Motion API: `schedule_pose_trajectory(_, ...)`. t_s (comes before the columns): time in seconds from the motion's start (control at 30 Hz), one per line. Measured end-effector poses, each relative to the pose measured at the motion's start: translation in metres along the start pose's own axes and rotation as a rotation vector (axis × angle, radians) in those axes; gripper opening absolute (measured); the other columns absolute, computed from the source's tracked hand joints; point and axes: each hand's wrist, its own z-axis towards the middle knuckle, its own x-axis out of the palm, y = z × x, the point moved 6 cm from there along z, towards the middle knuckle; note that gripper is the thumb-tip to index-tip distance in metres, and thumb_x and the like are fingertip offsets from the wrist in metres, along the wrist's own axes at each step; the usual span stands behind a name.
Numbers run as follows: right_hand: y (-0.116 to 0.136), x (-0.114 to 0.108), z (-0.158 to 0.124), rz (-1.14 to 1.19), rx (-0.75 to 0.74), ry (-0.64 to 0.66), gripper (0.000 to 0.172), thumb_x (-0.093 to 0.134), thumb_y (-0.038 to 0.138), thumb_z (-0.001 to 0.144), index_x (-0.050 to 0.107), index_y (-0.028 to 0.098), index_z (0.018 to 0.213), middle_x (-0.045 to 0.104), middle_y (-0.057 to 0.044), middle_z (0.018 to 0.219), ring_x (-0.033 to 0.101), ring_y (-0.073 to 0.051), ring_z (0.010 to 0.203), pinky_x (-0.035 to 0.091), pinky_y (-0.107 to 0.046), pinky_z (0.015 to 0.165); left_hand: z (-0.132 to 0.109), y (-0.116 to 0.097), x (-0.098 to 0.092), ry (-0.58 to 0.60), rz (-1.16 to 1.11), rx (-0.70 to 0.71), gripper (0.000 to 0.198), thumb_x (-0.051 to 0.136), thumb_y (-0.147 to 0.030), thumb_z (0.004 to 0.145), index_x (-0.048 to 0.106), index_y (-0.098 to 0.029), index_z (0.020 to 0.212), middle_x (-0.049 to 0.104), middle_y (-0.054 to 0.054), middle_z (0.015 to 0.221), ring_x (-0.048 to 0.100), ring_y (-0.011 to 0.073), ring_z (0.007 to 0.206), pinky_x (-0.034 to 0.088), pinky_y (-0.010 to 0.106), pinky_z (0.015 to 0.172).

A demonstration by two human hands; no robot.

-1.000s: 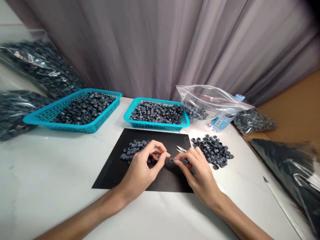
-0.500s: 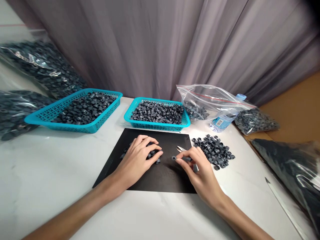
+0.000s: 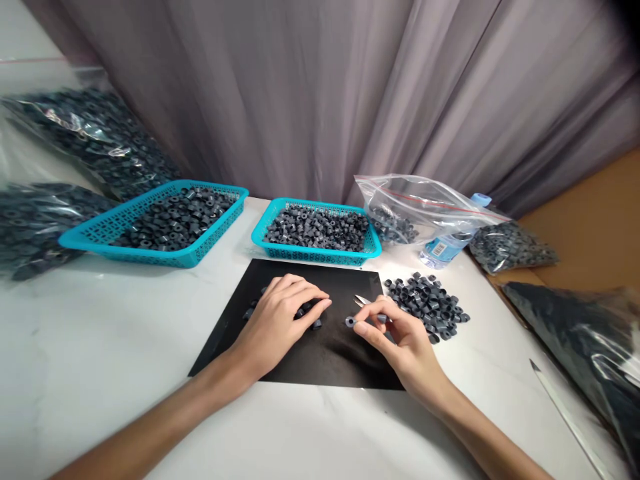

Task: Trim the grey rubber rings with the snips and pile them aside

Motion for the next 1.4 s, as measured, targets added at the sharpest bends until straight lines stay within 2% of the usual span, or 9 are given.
schedule_pose_trajectory(0.17, 0.004, 0.006, 0.0, -0.033, -0.027, 0.064, 0.021, 0.063, 0.042, 0.095, 0.069, 0.024, 0.086, 0.05, 0.003, 0.07, 0.051, -0.016, 0.068, 0.042, -0.042, 0.093, -0.001, 0.001, -0.003, -0.027, -0.028, -0.006, 0.017, 0.06, -0.037, 0.095, 0.074, -0.027, 0.095, 0.077, 0.0, 0.099, 0.063, 0.0217, 0.099, 0.041, 0.038, 0.096)
schedule_pose_trajectory(0.3, 0.008, 0.001, 0.004, -0.12, -0.106, 0.048, 0.017, 0.06, 0.036, 0.097, 0.068, 0.024, 0.088, 0.055, 0.001, 0.073, 0.052, -0.017, 0.071, 0.045, -0.034, 0.078, -0.002, 0.002, -0.008, -0.06, -0.078, -0.059, 0.015, 0.062, -0.038, 0.094, 0.074, -0.029, 0.097, 0.075, -0.001, 0.096, 0.063, 0.0209, 0.094, 0.044, 0.034, 0.089)
schedule_pose_trajectory(0.37, 0.016, -0.013, 0.012, -0.198, -0.207, -0.031, 0.013, 0.058, 0.029, 0.099, 0.066, 0.024, 0.09, 0.062, -0.001, 0.081, 0.052, -0.018, 0.073, 0.043, -0.033, 0.072, -0.003, 0.001, -0.009, -0.058, -0.084, -0.059, 0.014, 0.061, -0.036, 0.095, 0.072, -0.029, 0.098, 0.074, -0.001, 0.092, 0.062, 0.0204, 0.091, 0.045, 0.033, 0.087)
schedule_pose_trajectory(0.5, 0.049, -0.063, 0.039, -0.451, -0.427, -0.355, 0.008, 0.058, 0.025, 0.098, 0.063, 0.023, 0.092, 0.065, -0.003, 0.086, 0.051, -0.02, 0.075, 0.041, -0.035, 0.073, -0.003, -0.002, -0.011, -0.065, -0.057, -0.019, 0.013, 0.061, -0.037, 0.095, 0.07, -0.028, 0.098, 0.072, -0.001, 0.091, 0.062, 0.0202, 0.089, 0.043, 0.034, 0.087)
schedule_pose_trajectory(0.67, 0.081, -0.11, 0.09, -0.769, -0.414, -0.622, 0.009, 0.058, 0.026, 0.097, 0.063, 0.022, 0.09, 0.063, -0.006, 0.087, 0.05, -0.023, 0.081, 0.04, -0.038, 0.077, -0.003, -0.007, -0.013, -0.05, -0.017, 0.025, 0.014, 0.06, -0.032, 0.097, 0.069, -0.029, 0.107, 0.072, -0.002, 0.091, 0.062, 0.0201, 0.088, 0.041, 0.034, 0.086)
schedule_pose_trajectory(0.87, 0.068, -0.111, 0.128, -1.011, -0.232, -0.547, 0.013, 0.063, 0.024, 0.091, 0.067, 0.018, 0.08, 0.062, -0.01, 0.078, 0.048, -0.028, 0.082, 0.038, -0.039, 0.072, -0.005, -0.014, -0.013, -0.046, 0.011, 0.074, 0.009, 0.058, -0.029, 0.098, 0.067, -0.027, 0.099, 0.071, -0.002, 0.096, 0.06, 0.0185, 0.09, 0.039, 0.033, 0.087)
schedule_pose_trajectory(1.07, 0.071, -0.095, 0.125, -1.162, -0.272, -0.468, 0.025, 0.051, 0.033, 0.099, 0.069, 0.016, 0.098, 0.063, -0.012, 0.089, 0.049, -0.03, 0.088, 0.037, -0.041, 0.078, -0.009, -0.012, -0.006, -0.022, -0.027, 0.051, 0.008, 0.058, -0.028, 0.098, 0.065, -0.025, 0.096, 0.065, -0.003, 0.087, 0.059, 0.0159, 0.085, 0.04, 0.031, 0.084)
schedule_pose_trajectory(1.2, 0.068, -0.089, 0.124, -1.21, -0.273, -0.423, 0.028, 0.044, 0.028, 0.102, 0.065, 0.015, 0.115, 0.064, -0.014, 0.094, 0.049, -0.031, 0.091, 0.037, -0.043, 0.08, -0.013, -0.014, -0.003, -0.047, -0.115, 0.033, 0.007, 0.061, -0.029, 0.097, 0.065, -0.024, 0.095, 0.061, -0.002, 0.084, 0.058, 0.0151, 0.083, 0.043, 0.029, 0.084)
schedule_pose_trajectory(1.4, 0.064, -0.086, 0.12, -1.188, -0.314, -0.436, 0.029, 0.049, 0.031, 0.1, 0.062, 0.016, 0.122, 0.063, -0.014, 0.1, 0.05, -0.033, 0.095, 0.039, -0.045, 0.081, -0.021, -0.025, 0.001, -0.044, -0.286, 0.044, 0.01, 0.066, -0.022, 0.093, 0.068, -0.026, 0.102, 0.061, -0.001, 0.092, 0.061, 0.0113, 0.082, 0.049, 0.021, 0.079)
